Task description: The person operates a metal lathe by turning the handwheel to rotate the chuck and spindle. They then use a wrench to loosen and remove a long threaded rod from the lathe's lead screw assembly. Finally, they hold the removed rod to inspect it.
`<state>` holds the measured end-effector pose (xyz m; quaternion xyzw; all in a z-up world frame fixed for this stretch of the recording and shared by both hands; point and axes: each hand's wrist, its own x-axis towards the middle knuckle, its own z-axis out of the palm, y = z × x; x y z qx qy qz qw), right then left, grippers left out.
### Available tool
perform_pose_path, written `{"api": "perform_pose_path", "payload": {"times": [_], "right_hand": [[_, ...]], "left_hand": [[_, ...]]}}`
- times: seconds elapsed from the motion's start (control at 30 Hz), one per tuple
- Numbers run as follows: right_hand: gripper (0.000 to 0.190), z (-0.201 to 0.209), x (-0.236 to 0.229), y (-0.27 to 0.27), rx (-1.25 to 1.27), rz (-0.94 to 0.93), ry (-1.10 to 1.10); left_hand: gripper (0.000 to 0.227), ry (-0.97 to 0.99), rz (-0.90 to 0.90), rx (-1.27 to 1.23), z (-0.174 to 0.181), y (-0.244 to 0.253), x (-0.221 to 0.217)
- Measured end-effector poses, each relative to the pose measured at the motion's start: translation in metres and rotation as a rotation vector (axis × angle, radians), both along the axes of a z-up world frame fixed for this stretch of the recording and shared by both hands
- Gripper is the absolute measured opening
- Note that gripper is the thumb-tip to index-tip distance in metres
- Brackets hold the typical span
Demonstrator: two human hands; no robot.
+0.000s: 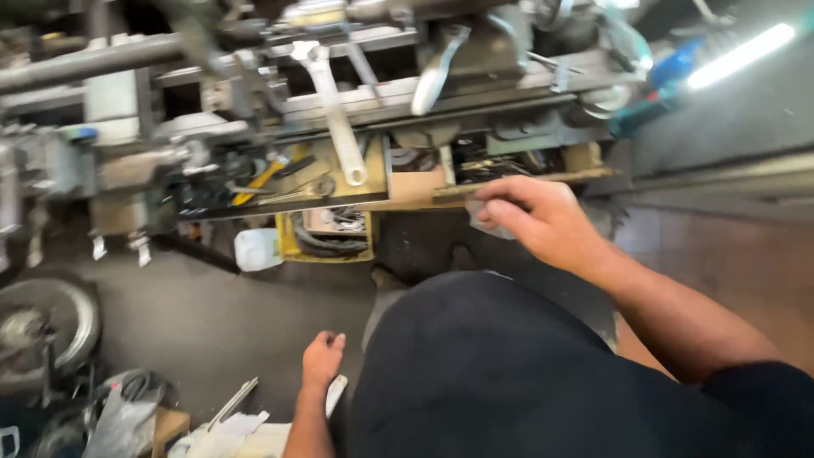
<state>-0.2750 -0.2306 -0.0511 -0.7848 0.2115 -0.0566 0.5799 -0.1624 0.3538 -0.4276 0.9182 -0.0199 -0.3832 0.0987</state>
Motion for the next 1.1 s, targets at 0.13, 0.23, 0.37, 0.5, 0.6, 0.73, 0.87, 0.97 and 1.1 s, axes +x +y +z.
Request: {"api": "perform_pose_path", "payload": {"times": [0.13, 0.23, 0.37, 0.5, 0.6, 0.73, 0.87, 0.97, 1.1], "right_hand": [[0.032, -0.035, -0.010, -0.001, 0.187, 0.021, -0.013], [0.031, -0.068, -0.014, 0.001, 0.360, -0.044, 0.055], [0.035, -0.064, 0.007, 0.000, 0.404, -0.057, 0.088], [0.068, -0.055, 0.058, -0.007, 0.688, -0.112, -0.032], [0.088, -0.022, 0.095, -0.008, 0.806, -0.154, -0.033], [0.097, 0.011, 0.141, -0.009, 0.967, -0.244, 0.009], [0.079, -0.003, 0.158, -0.014, 1.005, -0.316, 0.066], [0.066, -0.053, 0.169, -0.029, 1.032, -0.178, -0.084], [0.074, -0.022, 0.160, -0.014, 0.975, -0.290, -0.031]], "left_hand": [[0.050, 0.062, 0.031, 0.055, -0.001, 0.005, -0.013], [0.050, 0.109, 0.043, 0.120, -0.003, 0.014, -0.021], [0.050, 0.138, 0.073, 0.153, 0.011, 0.016, -0.021], [0.050, 0.102, 0.028, 0.139, 0.007, 0.008, -0.005], [0.047, 0.028, 0.018, 0.087, 0.055, -0.021, 0.003], [0.036, -0.270, 0.119, -0.115, 0.147, -0.079, 0.030], [0.027, -0.557, 0.142, -0.406, 0.215, -0.120, 0.078], [0.031, -0.788, 0.087, -0.774, 0.293, -0.155, 0.121], [0.049, -0.878, -0.154, -1.076, 0.427, -0.207, 0.158]]}}
